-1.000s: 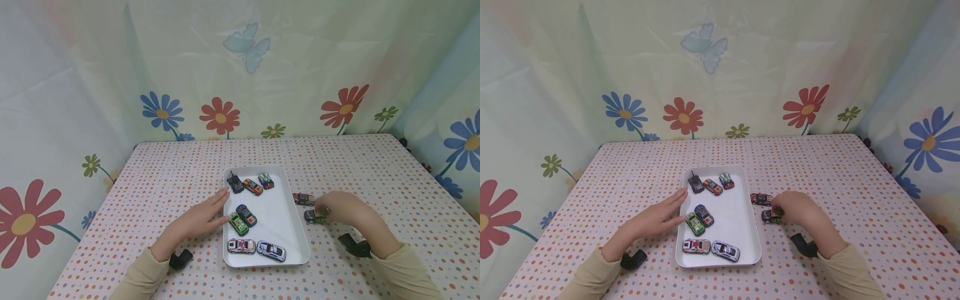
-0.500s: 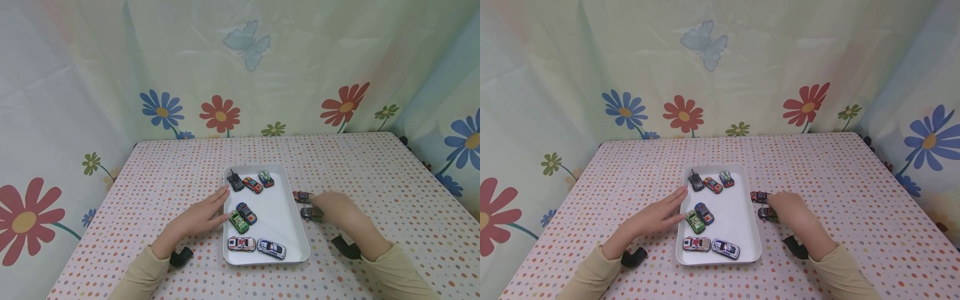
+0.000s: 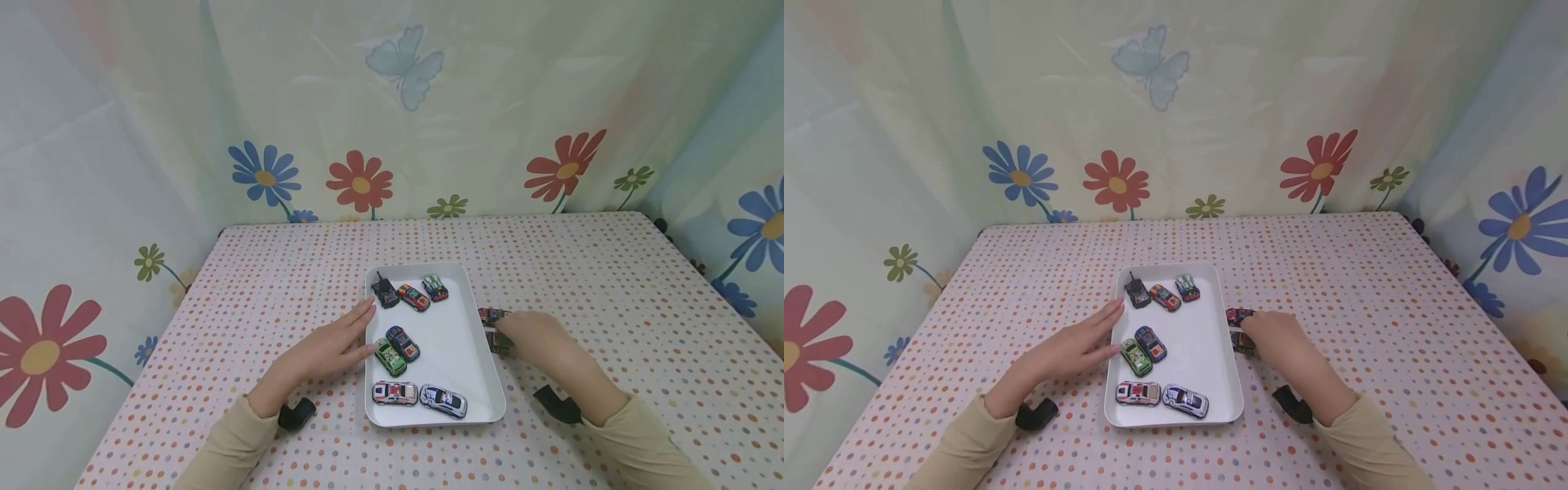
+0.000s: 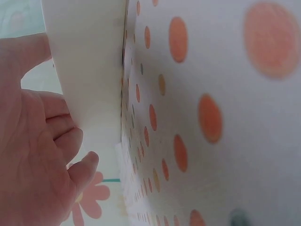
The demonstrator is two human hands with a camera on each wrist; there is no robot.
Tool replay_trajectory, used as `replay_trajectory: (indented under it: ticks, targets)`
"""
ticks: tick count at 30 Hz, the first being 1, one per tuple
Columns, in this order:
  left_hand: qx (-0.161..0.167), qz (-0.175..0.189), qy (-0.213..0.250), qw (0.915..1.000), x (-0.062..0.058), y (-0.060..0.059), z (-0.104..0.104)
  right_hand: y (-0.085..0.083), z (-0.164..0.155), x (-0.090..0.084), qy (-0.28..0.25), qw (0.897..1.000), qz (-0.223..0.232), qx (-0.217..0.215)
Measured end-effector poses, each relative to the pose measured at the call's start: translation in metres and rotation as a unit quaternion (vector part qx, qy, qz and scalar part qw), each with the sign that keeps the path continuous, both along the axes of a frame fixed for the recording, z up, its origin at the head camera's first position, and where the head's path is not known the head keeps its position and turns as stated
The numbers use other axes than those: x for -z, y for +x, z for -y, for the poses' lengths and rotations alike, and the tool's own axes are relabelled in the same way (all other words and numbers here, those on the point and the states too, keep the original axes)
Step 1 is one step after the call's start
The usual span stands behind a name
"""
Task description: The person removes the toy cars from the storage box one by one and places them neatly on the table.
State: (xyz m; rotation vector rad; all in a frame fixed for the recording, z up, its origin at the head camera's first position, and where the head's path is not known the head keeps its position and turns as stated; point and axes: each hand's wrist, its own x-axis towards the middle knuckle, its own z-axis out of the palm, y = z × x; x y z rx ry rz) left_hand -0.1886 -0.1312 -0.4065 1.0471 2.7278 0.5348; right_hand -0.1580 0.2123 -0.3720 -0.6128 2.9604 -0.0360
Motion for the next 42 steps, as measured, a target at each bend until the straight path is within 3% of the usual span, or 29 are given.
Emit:
replay_trajectory:
  ticks: [6,9,13,16,22,28,33,42]
  targets:
    - [0.002,0.004,0.003,1.0,-0.001,-0.001,0.0,0.004,0.001,-0.018,-0.027,0.999,-0.013,0.026]
    - [0.004,0.004,0.0,1.0,0.0,-0.001,0.0,0.016,0.005,-0.039,-0.08,0.993,-0.075,0.034]
    - [0.002,0.006,0.001,1.0,0.0,-0.001,0.0,0.037,0.015,-0.062,-0.154,0.973,-0.171,0.001]
    - [-0.001,0.006,0.001,1.0,0.0,-0.001,0.001,0.049,0.025,-0.067,-0.17,0.967,-0.185,-0.031]
    - [0.0,0.003,0.006,1.0,0.0,-0.001,0.001,0.056,0.046,-0.051,-0.152,0.974,-0.139,-0.098]
    - [0.001,0.006,0.004,1.0,-0.001,-0.001,0.0,0.057,0.064,-0.03,-0.13,0.982,-0.046,-0.131]
    - [0.001,0.003,0.002,1.0,0.0,-0.001,0.0,0.057,0.072,-0.016,-0.088,0.986,-0.001,-0.145]
    - [-0.001,0.002,0.001,1.0,0.0,-0.001,0.0,0.058,0.079,-0.002,-0.02,0.991,0.022,-0.128]
